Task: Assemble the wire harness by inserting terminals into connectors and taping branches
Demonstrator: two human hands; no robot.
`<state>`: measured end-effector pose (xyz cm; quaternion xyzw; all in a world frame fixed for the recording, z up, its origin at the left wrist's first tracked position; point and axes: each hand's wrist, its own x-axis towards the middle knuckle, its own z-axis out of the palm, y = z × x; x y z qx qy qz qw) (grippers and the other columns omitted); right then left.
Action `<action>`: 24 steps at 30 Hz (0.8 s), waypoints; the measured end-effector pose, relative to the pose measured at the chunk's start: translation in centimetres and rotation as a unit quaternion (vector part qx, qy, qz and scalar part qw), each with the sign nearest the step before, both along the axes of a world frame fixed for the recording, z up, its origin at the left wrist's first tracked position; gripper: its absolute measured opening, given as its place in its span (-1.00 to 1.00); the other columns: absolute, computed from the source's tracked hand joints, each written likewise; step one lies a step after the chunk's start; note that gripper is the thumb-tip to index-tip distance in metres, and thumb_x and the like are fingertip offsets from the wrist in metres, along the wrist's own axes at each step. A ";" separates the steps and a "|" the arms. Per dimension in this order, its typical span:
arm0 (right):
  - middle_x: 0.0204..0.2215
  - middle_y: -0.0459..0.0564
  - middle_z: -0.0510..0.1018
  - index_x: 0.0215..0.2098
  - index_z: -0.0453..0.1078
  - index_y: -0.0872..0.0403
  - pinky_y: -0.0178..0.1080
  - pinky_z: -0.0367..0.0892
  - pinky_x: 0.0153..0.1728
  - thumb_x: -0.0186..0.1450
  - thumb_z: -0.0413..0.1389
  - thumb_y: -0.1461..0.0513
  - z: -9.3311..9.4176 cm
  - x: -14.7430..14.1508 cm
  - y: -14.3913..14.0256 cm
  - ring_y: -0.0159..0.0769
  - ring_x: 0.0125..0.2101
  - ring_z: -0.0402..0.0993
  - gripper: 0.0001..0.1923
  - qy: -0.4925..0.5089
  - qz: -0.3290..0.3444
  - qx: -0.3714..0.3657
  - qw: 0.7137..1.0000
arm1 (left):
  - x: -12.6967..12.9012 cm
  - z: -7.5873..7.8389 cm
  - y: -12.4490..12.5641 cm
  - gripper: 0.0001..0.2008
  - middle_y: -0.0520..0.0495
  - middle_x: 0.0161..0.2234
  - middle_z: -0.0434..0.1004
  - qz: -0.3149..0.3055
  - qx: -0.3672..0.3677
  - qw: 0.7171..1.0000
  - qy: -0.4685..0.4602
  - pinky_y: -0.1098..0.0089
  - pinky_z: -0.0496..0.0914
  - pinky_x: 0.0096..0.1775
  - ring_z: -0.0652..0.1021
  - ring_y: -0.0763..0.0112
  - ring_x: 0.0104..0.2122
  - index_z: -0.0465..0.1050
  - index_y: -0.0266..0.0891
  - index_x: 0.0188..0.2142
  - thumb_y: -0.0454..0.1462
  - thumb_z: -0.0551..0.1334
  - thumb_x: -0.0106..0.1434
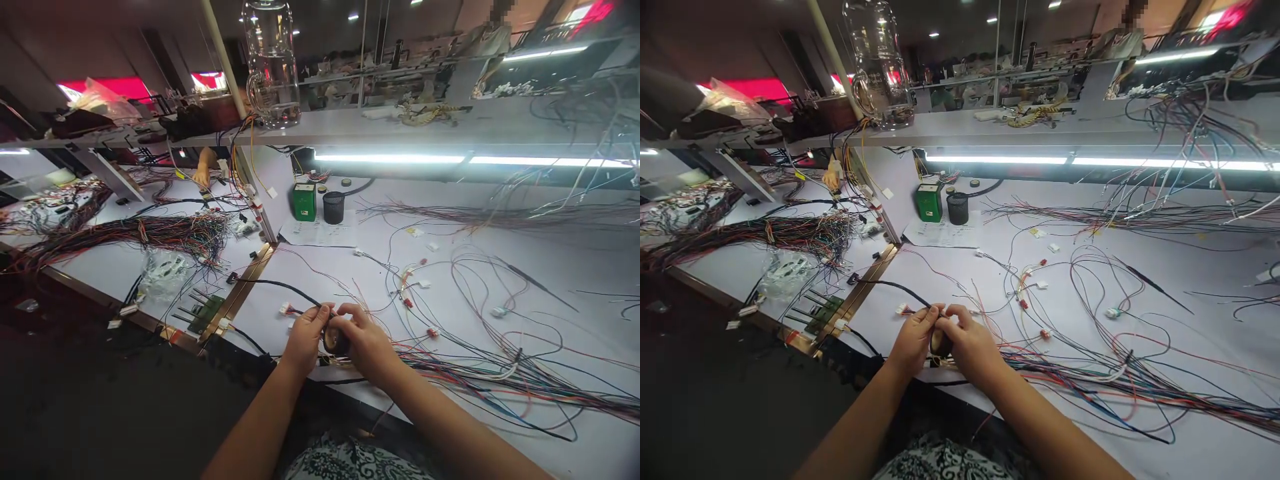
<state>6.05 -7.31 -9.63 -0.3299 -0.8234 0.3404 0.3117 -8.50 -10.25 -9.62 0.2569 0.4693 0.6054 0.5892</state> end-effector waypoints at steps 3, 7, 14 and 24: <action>-0.38 -0.07 0.44 -0.05 0.24 0.00 -0.34 0.30 -0.52 0.26 -0.08 0.29 0.0 0.9 1.0 -0.42 -0.55 0.36 -0.71 0.058 -0.072 -0.244 0.965 | 0.0 -0.9 -0.2 -0.69 -0.08 -0.34 0.53 0.064 -0.005 0.997 -0.031 0.38 0.36 -0.13 0.50 0.43 -0.30 0.54 -0.32 -0.24 -0.13 0.34 0.12; -0.58 -0.20 0.37 -0.10 0.23 0.03 -0.42 0.13 -0.73 0.22 -0.01 0.21 1.2 1.4 3.0 -0.48 -0.73 0.25 -0.74 0.003 -0.057 -0.507 0.860 | 0.4 -1.1 -0.2 -0.77 -0.08 -0.27 0.48 0.045 0.058 0.997 -0.027 0.32 0.33 -0.04 0.49 0.38 -0.21 0.51 -0.27 -0.26 -0.15 0.28 0.19; -0.22 -0.07 0.45 -0.03 0.22 -0.03 -0.36 0.29 -0.56 0.20 0.06 0.23 2.1 2.6 3.0 -0.52 -0.60 0.36 -0.65 0.038 0.013 -0.468 0.883 | 0.5 -0.8 0.5 -0.74 -0.05 -0.21 0.41 0.045 0.113 0.978 0.170 0.40 0.36 -0.19 0.46 0.50 -0.37 0.40 -0.22 -0.27 -0.08 0.11 0.31; -0.27 -0.01 0.51 -0.07 0.37 -0.03 -0.26 0.32 -0.36 0.20 0.00 0.27 -0.5 2.0 1.1 -0.32 -0.40 0.44 -0.68 0.055 -0.043 -0.230 0.971 | 0.9 -1.4 0.3 -0.67 0.02 -0.45 0.40 0.074 0.016 0.996 0.055 0.44 0.35 -0.39 0.43 0.52 -0.50 0.41 -0.25 -0.23 -0.02 0.16 0.25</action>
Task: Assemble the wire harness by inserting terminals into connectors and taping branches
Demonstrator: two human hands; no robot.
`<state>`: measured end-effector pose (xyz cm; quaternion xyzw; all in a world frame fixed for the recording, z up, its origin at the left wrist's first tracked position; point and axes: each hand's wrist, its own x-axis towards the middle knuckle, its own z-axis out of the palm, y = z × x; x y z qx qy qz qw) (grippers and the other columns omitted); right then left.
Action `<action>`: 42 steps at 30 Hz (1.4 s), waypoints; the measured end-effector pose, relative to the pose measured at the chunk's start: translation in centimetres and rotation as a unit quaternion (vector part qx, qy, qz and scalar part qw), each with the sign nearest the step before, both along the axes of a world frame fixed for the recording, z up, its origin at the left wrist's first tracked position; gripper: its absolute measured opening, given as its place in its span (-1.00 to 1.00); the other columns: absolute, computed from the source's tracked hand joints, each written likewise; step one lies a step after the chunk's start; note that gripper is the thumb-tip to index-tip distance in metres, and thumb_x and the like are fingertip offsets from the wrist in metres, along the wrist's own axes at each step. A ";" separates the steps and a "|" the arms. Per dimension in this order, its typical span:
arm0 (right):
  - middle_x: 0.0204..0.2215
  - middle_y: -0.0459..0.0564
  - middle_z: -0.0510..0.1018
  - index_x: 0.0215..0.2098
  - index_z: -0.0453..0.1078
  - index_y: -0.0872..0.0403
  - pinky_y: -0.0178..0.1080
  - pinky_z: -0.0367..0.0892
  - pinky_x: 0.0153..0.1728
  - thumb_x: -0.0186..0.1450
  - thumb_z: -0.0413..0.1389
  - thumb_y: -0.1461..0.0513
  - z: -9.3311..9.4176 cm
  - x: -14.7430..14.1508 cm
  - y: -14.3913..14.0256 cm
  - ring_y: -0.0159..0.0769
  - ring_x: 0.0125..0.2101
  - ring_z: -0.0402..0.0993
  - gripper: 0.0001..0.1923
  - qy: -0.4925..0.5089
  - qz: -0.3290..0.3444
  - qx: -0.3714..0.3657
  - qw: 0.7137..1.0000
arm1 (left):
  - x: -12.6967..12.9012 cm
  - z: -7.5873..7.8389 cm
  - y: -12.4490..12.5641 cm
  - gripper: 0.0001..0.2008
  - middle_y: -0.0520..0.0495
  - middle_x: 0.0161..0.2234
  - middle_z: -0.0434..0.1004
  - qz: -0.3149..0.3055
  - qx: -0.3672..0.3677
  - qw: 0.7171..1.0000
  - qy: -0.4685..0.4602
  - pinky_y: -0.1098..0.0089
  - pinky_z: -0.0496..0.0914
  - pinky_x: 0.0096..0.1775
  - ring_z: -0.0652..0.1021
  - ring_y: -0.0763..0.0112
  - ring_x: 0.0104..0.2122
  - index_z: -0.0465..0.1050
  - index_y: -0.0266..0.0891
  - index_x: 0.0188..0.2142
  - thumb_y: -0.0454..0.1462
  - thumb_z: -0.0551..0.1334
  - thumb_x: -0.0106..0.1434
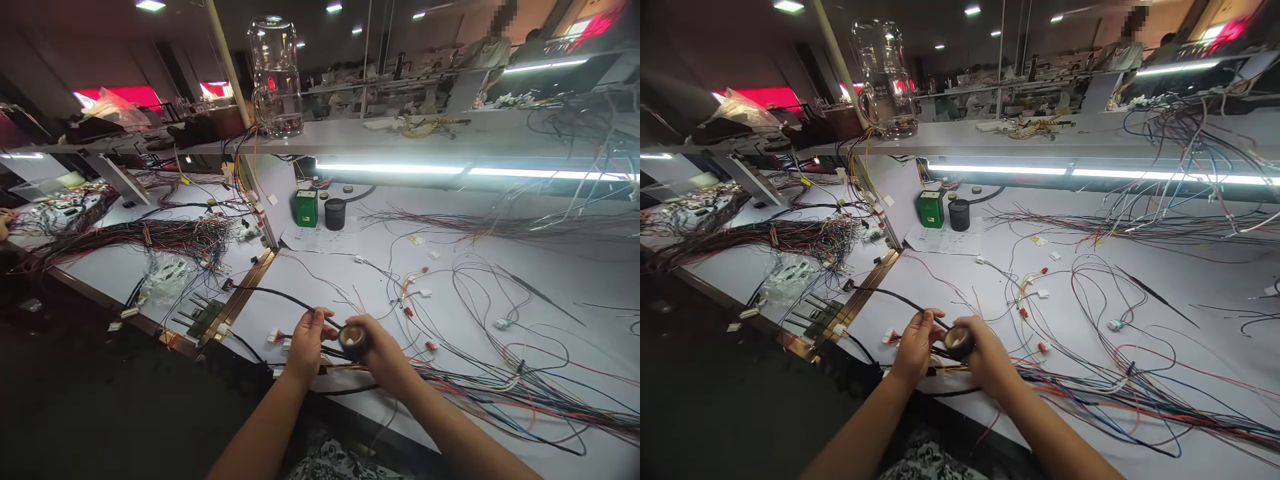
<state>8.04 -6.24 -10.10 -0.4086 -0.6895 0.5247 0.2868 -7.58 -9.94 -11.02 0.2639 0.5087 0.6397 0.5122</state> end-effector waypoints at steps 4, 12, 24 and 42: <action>-0.57 -0.13 0.45 -0.15 0.30 0.02 -0.32 0.30 -0.53 0.17 0.02 0.22 -0.1 0.3 1.4 -0.36 -0.58 0.42 -0.74 0.106 -0.086 -0.321 0.937 | 0.6 0.3 0.1 -0.71 -0.09 -0.16 0.45 0.050 -0.020 0.992 -0.113 0.44 0.37 -0.32 0.46 0.46 -0.29 0.46 -0.24 -0.26 -0.07 0.27 0.17; -0.53 -0.14 0.43 -0.22 0.26 0.04 -0.38 0.32 -0.60 0.15 0.12 0.21 0.6 0.0 2.5 -0.45 -0.62 0.40 -0.78 0.076 -0.019 -0.381 0.921 | 2.6 0.8 -0.3 -0.71 -0.17 -0.07 0.49 -0.048 -0.032 0.997 -0.049 0.30 0.33 -0.07 0.44 0.23 -0.03 0.55 -0.26 -0.24 -0.10 0.26 0.19; -0.21 -0.04 0.54 0.00 0.28 -0.03 -0.20 0.32 -0.18 0.27 0.04 0.16 1.5 3.6 0.6 -0.27 -0.23 0.48 -0.67 -0.092 0.069 -0.006 0.993 | 0.7 1.2 1.1 -0.69 -0.11 -0.30 0.59 -0.094 0.021 0.966 0.240 0.34 0.34 -0.10 0.53 0.30 -0.24 0.57 -0.24 -0.24 -0.07 0.19 0.24; -0.19 0.05 0.56 0.22 0.14 -0.02 -0.16 0.29 -0.18 0.19 0.04 0.42 -2.9 2.3 -1.2 -0.20 -0.20 0.44 -0.36 -0.193 -0.013 0.358 0.913 | 1.5 0.5 -0.1 -0.58 -0.10 -0.33 0.57 -0.059 -0.078 0.980 0.176 0.32 0.37 -0.14 0.51 0.20 -0.23 0.52 -0.25 -0.29 0.06 0.21 0.14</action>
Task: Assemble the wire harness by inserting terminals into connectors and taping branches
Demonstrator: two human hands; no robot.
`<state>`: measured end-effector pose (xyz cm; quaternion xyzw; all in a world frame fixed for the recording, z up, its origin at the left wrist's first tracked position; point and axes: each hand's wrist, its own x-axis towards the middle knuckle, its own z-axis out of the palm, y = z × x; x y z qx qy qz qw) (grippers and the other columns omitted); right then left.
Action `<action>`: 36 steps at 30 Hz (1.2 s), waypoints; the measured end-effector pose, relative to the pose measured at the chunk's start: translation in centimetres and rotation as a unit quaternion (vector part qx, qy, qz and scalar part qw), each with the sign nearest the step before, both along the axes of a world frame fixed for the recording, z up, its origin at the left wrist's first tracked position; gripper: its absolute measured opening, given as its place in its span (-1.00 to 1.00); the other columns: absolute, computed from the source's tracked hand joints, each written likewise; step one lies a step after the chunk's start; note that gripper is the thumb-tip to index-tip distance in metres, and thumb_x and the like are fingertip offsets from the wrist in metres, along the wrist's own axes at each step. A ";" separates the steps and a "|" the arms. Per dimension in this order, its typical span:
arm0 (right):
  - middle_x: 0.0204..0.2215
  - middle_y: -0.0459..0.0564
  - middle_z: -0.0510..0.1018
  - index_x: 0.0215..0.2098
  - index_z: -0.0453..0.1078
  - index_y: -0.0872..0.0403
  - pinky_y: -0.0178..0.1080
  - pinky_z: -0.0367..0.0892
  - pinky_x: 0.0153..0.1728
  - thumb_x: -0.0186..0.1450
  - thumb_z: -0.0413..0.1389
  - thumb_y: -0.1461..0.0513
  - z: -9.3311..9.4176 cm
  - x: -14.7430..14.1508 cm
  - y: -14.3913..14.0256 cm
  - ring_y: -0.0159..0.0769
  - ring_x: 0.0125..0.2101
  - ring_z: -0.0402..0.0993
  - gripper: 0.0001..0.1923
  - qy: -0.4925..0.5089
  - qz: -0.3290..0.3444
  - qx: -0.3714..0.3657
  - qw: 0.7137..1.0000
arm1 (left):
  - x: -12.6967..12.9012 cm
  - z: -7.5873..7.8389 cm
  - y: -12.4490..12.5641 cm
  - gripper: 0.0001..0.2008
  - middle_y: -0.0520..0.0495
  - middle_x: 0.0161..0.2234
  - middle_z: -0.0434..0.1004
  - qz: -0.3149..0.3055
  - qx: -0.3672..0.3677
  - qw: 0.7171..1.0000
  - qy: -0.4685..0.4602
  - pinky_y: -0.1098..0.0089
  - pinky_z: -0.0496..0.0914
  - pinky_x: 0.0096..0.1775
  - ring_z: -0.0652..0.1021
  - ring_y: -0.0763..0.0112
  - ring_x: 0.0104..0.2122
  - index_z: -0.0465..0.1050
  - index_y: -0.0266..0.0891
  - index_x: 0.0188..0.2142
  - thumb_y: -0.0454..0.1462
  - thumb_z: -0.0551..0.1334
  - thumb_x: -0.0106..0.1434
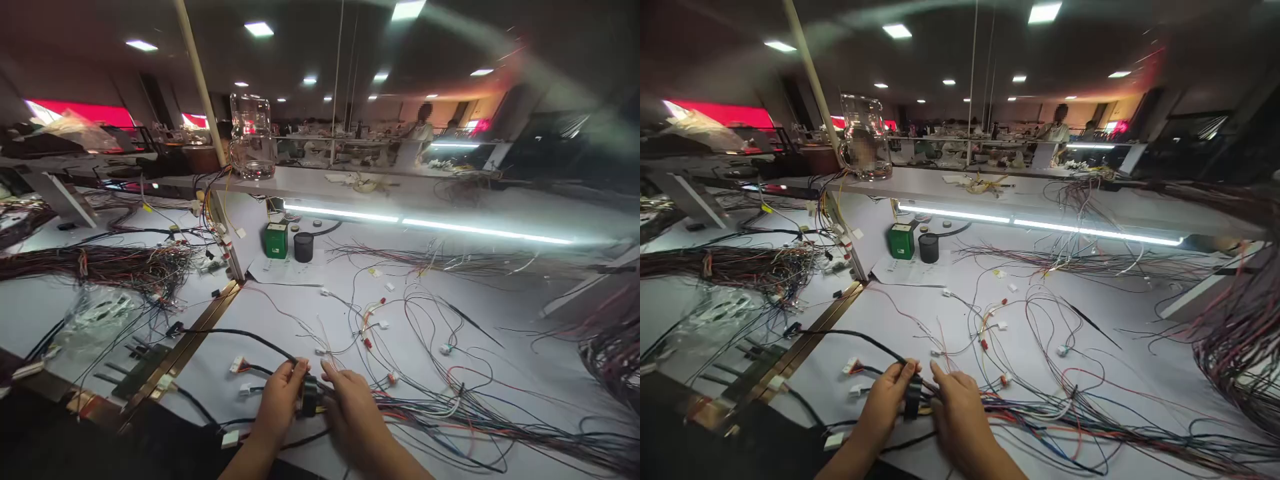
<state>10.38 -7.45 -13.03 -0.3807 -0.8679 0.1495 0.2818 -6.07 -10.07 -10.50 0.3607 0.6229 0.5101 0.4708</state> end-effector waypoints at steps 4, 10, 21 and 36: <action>-0.01 -0.03 0.49 0.06 0.30 -0.18 -0.09 0.21 -0.03 0.21 0.01 0.42 2.4 -1.7 0.4 -0.25 -0.15 0.46 -0.48 0.033 0.062 0.009 0.998 | -0.3 -0.8 0.1 -0.57 -0.08 -0.31 0.58 -0.012 0.001 1.000 -0.023 0.31 0.38 -0.14 0.52 0.20 -0.25 0.51 -0.23 -0.26 0.07 0.22 0.12; -0.33 -0.08 0.56 -0.11 0.31 0.00 -0.30 0.33 -0.31 0.10 -0.06 0.43 0.5 -0.3 2.0 -0.31 -0.35 0.48 -0.58 0.149 -0.044 -0.229 0.961 | -0.5 -1.9 0.0 -0.53 -0.06 -0.42 0.54 -0.002 -0.008 1.000 -0.016 0.29 0.38 -0.21 0.50 0.21 -0.35 0.51 -0.21 -0.36 0.14 0.16 0.12; -0.45 -0.08 0.54 -0.20 0.39 0.04 -0.33 0.25 -0.44 0.24 0.02 0.19 4.2 -1.4 5.4 -0.33 -0.45 0.44 -0.80 0.020 0.037 -0.404 0.914 | -0.2 0.2 2.0 -0.65 -0.10 -0.37 0.52 -0.091 0.140 0.986 0.006 0.32 0.34 -0.15 0.46 0.30 -0.33 0.51 -0.20 -0.38 0.00 0.13 0.25; -0.23 0.02 0.54 -0.12 0.26 -0.03 -0.15 0.34 -0.19 0.30 -0.02 0.20 -0.2 1.2 1.0 -0.19 -0.23 0.48 -0.82 0.066 -0.020 -0.233 0.970 | -1.1 1.7 3.7 -0.73 -0.07 -0.34 0.52 -0.198 0.011 0.980 -0.018 0.39 0.35 -0.29 0.48 0.35 -0.36 0.48 -0.24 -0.29 -0.09 0.28 0.12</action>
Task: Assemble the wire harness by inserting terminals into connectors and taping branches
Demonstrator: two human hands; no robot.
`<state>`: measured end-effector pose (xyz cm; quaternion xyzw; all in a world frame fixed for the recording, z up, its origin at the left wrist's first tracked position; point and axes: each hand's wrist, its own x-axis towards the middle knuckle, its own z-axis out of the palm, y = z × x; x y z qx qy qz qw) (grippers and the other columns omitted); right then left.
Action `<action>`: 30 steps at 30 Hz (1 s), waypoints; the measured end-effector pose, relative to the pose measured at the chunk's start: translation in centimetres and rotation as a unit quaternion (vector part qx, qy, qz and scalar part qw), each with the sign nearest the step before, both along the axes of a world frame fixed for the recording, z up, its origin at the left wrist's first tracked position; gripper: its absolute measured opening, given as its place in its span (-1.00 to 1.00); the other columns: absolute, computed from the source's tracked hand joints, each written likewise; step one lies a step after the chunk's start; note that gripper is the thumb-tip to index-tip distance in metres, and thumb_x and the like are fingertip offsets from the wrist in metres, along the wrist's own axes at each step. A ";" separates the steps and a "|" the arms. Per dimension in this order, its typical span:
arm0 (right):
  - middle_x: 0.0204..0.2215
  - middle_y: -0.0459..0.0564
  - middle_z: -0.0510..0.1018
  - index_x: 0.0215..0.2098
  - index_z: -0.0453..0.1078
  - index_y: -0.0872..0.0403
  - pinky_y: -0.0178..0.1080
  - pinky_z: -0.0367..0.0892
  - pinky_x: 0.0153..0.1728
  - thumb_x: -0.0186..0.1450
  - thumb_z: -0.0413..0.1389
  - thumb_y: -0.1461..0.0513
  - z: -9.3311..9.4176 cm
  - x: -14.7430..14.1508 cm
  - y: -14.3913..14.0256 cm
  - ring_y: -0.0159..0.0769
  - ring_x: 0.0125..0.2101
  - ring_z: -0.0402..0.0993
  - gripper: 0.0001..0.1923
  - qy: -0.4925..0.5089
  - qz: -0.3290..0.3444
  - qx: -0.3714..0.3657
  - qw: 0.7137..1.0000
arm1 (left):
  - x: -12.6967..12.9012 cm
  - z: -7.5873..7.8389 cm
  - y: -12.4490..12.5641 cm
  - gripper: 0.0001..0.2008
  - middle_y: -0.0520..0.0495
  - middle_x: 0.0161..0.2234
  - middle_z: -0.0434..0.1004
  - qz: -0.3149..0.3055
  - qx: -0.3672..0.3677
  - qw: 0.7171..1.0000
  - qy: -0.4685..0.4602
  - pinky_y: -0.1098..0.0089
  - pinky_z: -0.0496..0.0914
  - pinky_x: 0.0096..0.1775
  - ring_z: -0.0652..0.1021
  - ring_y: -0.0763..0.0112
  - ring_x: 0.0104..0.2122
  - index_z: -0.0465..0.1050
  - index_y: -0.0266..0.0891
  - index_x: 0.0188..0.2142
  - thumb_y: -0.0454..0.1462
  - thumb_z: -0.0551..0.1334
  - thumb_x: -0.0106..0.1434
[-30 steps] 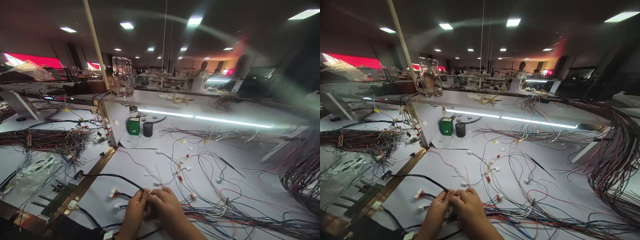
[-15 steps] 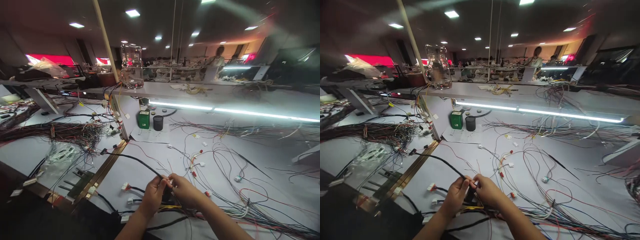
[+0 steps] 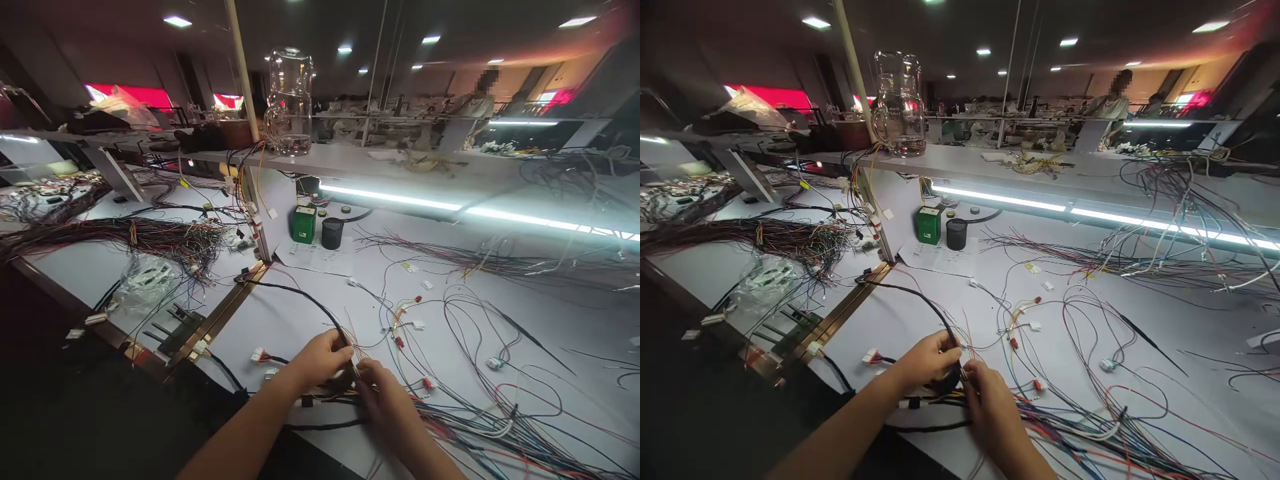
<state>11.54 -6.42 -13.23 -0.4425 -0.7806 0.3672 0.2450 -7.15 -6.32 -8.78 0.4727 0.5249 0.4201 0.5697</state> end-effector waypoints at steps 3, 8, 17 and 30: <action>-0.06 0.06 0.46 0.03 0.25 -0.06 -0.10 0.33 -0.14 0.25 -0.03 0.31 -0.6 0.0 -0.1 -0.19 -0.18 0.45 -0.61 -0.003 0.008 0.079 0.997 | 0.0 -0.1 0.1 -0.69 -0.06 -0.41 0.50 0.014 -0.050 0.998 -0.020 0.44 0.32 -0.41 0.46 0.40 -0.44 0.49 -0.28 -0.34 -0.05 0.24 0.14; -0.08 0.01 0.48 -0.07 0.33 -0.04 -0.07 0.25 -0.05 0.05 -0.07 0.45 0.7 0.2 -0.3 -0.16 -0.09 0.40 -0.49 0.019 0.071 0.110 0.991 | 0.8 -1.1 -1.0 -0.68 -0.06 -0.34 0.51 0.072 -0.055 0.993 -0.072 0.49 0.25 -0.53 0.38 0.54 -0.57 0.43 -0.27 -0.31 -0.03 0.22 0.17; -0.36 -0.07 0.57 -0.16 0.36 0.01 -0.29 0.24 -0.37 0.13 0.06 0.26 1.9 0.2 4.2 -0.26 -0.38 0.46 -0.71 -0.063 0.010 -0.150 0.987 | 0.7 -0.6 -2.4 -0.76 -0.14 -0.26 0.56 0.021 0.061 0.992 -0.111 0.30 0.28 -0.02 0.49 0.30 -0.17 0.46 -0.27 -0.27 -0.13 0.19 0.26; -0.30 -0.08 0.57 0.06 0.13 -0.03 -0.23 0.32 -0.21 0.25 0.01 0.20 2.7 1.3 -0.1 -0.28 -0.27 0.51 -0.60 0.093 -0.003 -0.178 0.980 | 2.1 -1.8 -0.3 -0.62 -0.02 -0.38 0.48 -0.036 0.143 0.988 0.041 0.35 0.33 -0.17 0.47 0.41 -0.34 0.24 -0.21 0.02 -0.04 -0.03 0.36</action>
